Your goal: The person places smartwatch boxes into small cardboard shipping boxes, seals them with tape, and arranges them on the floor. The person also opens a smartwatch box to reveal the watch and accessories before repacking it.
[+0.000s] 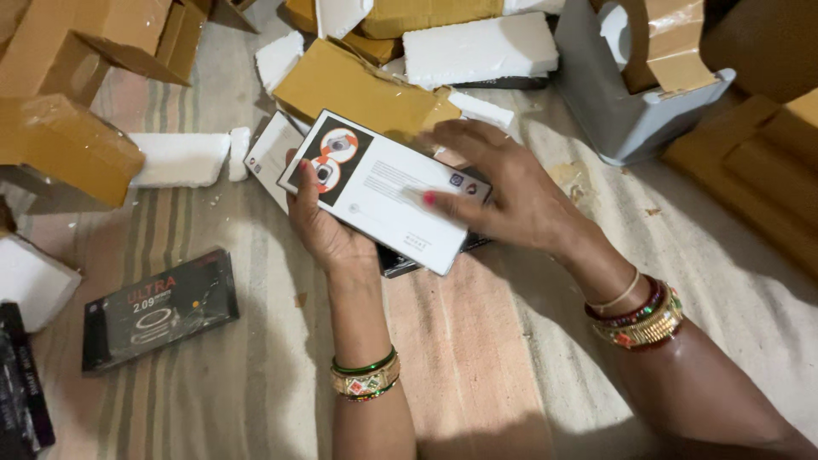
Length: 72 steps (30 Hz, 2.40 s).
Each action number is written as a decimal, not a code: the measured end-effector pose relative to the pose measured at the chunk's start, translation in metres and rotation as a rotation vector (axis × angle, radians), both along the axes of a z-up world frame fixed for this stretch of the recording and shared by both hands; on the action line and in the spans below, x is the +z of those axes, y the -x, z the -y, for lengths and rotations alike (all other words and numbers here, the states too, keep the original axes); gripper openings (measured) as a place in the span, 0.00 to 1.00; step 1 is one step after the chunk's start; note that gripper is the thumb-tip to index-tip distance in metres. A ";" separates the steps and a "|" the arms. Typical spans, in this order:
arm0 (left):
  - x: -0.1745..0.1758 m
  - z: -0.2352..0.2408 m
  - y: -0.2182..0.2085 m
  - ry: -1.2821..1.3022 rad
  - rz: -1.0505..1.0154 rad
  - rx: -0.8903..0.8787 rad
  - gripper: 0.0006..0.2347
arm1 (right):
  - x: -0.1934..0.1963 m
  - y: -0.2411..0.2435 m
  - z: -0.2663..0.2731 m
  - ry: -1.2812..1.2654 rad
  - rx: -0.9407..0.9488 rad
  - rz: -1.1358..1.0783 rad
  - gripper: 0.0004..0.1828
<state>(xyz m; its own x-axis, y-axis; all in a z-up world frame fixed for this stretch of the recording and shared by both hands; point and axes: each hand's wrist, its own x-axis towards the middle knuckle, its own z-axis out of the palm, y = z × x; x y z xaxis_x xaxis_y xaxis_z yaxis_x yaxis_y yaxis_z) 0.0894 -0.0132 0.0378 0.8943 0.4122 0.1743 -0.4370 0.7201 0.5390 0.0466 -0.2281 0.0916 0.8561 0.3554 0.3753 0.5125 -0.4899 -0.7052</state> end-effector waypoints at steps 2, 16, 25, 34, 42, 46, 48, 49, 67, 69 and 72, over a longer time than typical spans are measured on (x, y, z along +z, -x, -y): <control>-0.004 -0.002 -0.001 -0.003 -0.008 0.073 0.22 | 0.006 0.007 -0.008 0.157 0.057 0.163 0.47; -0.009 0.100 0.046 -0.801 0.146 0.262 0.32 | -0.039 0.003 -0.028 -1.083 0.388 -0.708 0.32; 0.000 0.090 0.048 -1.176 0.126 0.485 0.36 | -0.037 0.008 0.000 -1.588 0.330 -0.751 0.27; -0.022 0.087 0.034 -0.562 0.170 -0.049 0.24 | -0.008 -0.011 0.004 -1.024 0.074 -0.543 0.36; -0.012 0.101 0.041 -0.699 0.165 -0.036 0.30 | -0.028 -0.016 -0.003 -0.427 -0.096 -0.241 0.44; -0.003 0.096 0.047 -0.734 0.418 -0.087 0.35 | -0.042 -0.016 0.006 -0.725 0.118 -0.420 0.48; -0.001 0.093 0.047 -1.005 0.475 0.176 0.28 | -0.050 -0.019 0.014 -0.925 0.152 -0.580 0.36; -0.001 0.093 0.046 -1.048 0.482 0.231 0.24 | -0.053 -0.020 0.017 -1.026 0.169 -0.659 0.33; 0.004 -0.156 -0.274 -1.420 -0.874 0.699 0.31 | -0.036 -0.029 -0.013 -1.068 0.120 -0.779 0.31; 0.009 -0.186 -0.302 -1.635 -1.198 0.789 0.35 | -0.030 -0.018 -0.015 -1.010 0.010 -0.909 0.32; 0.018 -0.225 -0.328 -1.706 -1.125 0.798 0.45 | -0.034 -0.017 -0.018 -0.949 0.059 -0.965 0.32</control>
<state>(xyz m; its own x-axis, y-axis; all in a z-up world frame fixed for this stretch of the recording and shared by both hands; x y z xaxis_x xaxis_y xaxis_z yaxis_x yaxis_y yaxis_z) 0.4175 0.2114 0.0558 0.6240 0.7012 0.3450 0.5441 -0.7067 0.4522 0.0632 -0.2106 0.0577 0.9078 0.3421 -0.2425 -0.3714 0.3876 -0.8437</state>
